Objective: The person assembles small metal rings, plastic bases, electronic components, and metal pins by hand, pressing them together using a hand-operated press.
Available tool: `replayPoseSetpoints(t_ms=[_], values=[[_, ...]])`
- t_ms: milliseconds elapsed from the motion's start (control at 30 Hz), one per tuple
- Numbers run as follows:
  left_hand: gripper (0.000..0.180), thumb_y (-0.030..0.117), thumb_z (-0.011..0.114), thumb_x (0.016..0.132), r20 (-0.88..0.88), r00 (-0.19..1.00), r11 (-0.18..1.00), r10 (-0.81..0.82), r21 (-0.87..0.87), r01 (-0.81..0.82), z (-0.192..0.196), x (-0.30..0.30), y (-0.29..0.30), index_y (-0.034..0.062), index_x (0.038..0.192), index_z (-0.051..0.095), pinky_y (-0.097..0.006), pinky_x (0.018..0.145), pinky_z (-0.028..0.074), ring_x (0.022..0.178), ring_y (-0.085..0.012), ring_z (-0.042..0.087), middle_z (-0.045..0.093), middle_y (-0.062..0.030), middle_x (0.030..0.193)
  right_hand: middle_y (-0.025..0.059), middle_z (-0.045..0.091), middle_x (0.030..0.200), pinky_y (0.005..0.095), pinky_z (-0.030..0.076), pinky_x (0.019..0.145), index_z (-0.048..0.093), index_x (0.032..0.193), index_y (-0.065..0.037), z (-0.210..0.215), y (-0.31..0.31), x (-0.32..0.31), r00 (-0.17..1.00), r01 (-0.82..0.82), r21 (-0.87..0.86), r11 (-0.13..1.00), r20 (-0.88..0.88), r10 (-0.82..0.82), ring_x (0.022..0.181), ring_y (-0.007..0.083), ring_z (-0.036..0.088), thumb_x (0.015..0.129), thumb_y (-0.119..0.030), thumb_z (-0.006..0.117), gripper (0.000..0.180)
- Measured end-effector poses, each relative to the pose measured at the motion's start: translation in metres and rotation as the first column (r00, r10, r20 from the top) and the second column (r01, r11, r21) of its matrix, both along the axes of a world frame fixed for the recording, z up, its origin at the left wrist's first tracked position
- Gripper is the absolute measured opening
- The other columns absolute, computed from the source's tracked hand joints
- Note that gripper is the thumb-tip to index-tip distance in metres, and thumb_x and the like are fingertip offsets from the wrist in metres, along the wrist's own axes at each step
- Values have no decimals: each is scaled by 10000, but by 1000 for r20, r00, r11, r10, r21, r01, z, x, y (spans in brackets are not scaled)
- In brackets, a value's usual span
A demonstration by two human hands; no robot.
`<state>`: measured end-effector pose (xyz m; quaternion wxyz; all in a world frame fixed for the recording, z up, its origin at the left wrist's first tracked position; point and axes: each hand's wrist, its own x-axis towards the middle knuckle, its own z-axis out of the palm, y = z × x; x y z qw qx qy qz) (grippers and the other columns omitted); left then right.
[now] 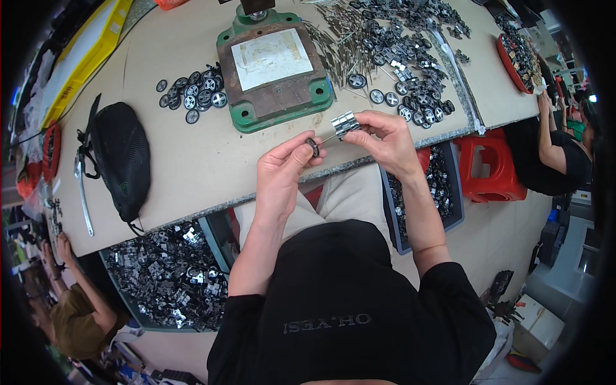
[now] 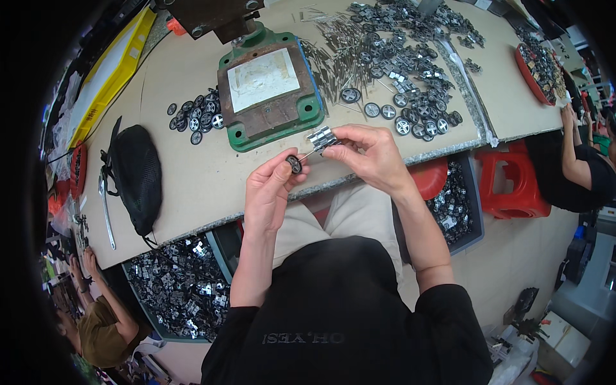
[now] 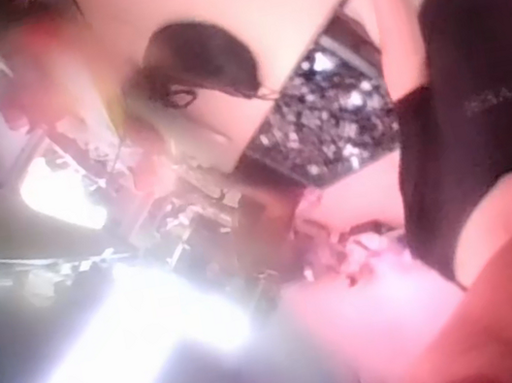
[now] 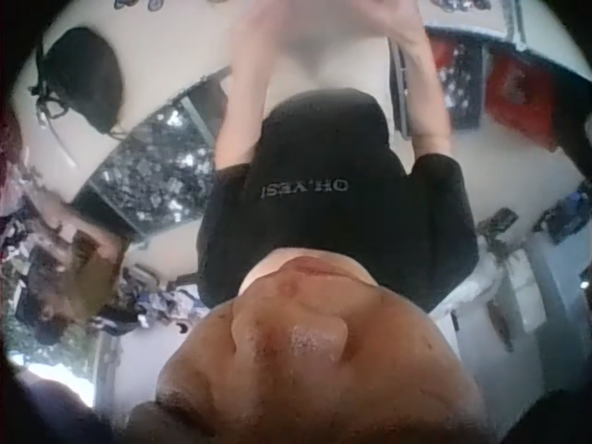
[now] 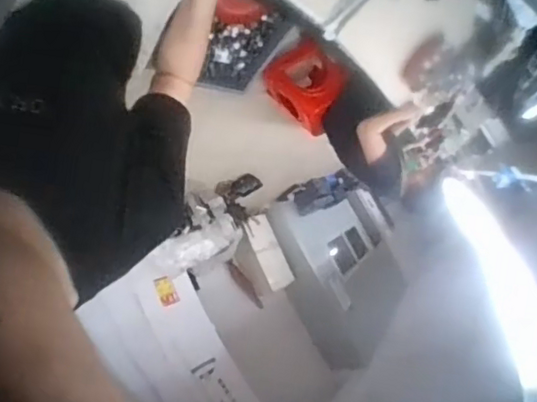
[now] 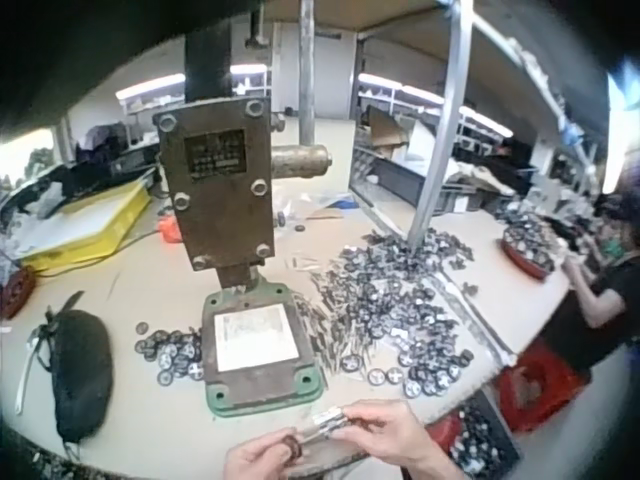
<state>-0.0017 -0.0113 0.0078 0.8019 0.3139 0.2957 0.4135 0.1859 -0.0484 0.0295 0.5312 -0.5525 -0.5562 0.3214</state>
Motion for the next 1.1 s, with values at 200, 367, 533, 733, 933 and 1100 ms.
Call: replayPoseSetpoints(t_ms=[200, 367, 533, 733, 933, 1100], values=[[275, -3, 593, 824, -266, 923, 878, 278, 459, -132, 5, 5, -9, -66, 1090, 569, -271, 760, 514, 815, -178, 626, 636, -138, 977, 38, 641, 753, 202, 414, 539, 656, 928, 28, 13, -1, -2, 992, 8, -164, 986, 127, 14, 607, 42, 496, 758, -56, 680, 191], [322, -23, 635, 789, -142, 989, 993, 40, 119, -23, 0, 7, -9, -69, 1100, 567, -234, 775, 493, 839, -131, 616, 641, -127, 968, 29, 628, 732, 200, 387, 505, 659, 922, 17, 15, -1, -10, 980, -123, -176, 977, 134, 147, 584, 29, 465, 766, -53, 668, 171], [326, -15, 630, 797, -163, 979, 973, 124, 214, -88, 3, 10, -10, -72, 1111, 559, -242, 788, 491, 851, -142, 616, 634, -134, 983, 36, 608, 692, 221, 352, 479, 650, 936, 16, 1, -4, -22, 996, -51, -142, 989, -86, 39, 551, 49, 428, 754, -53, 676, 196], [313, 7, 561, 851, 28, 1000, 999, -9, 33, 9, -7, -2, 3, -56, 1156, 522, -308, 843, 502, 939, -183, 601, 595, -142, 1073, 57, 605, 664, 225, 409, 511, 640, 969, 12, 19, -1, -1, 975, -89, -226, 970, 177, 131, 561, 68, 487, 751, -110, 687, 254], [310, 17, 503, 884, 105, 992, 995, -76, -60, 83, 0, -5, 8, -43, 1187, 481, -374, 893, 498, 1011, -221, 575, 561, -149, 1123, 130, 624, 876, 369, 471, 710, 630, 1002, -23, 12, 41, 44, 776, 275, -44, 961, 600, -195, 768, 277, 603, 755, -155, 655, 281], [297, 33, 506, 888, 110, 991, 995, -70, -70, 78, -3, -5, 7, -38, 1175, 479, -374, 907, 489, 1009, -214, 574, 566, -142, 1107, 100, 571, 1003, 402, 454, 792, 608, 1038, -42, 5, 57, 49, 622, 209, -88, 974, 781, -63, 964, 288, 544, 747, -155, 655, 316]])
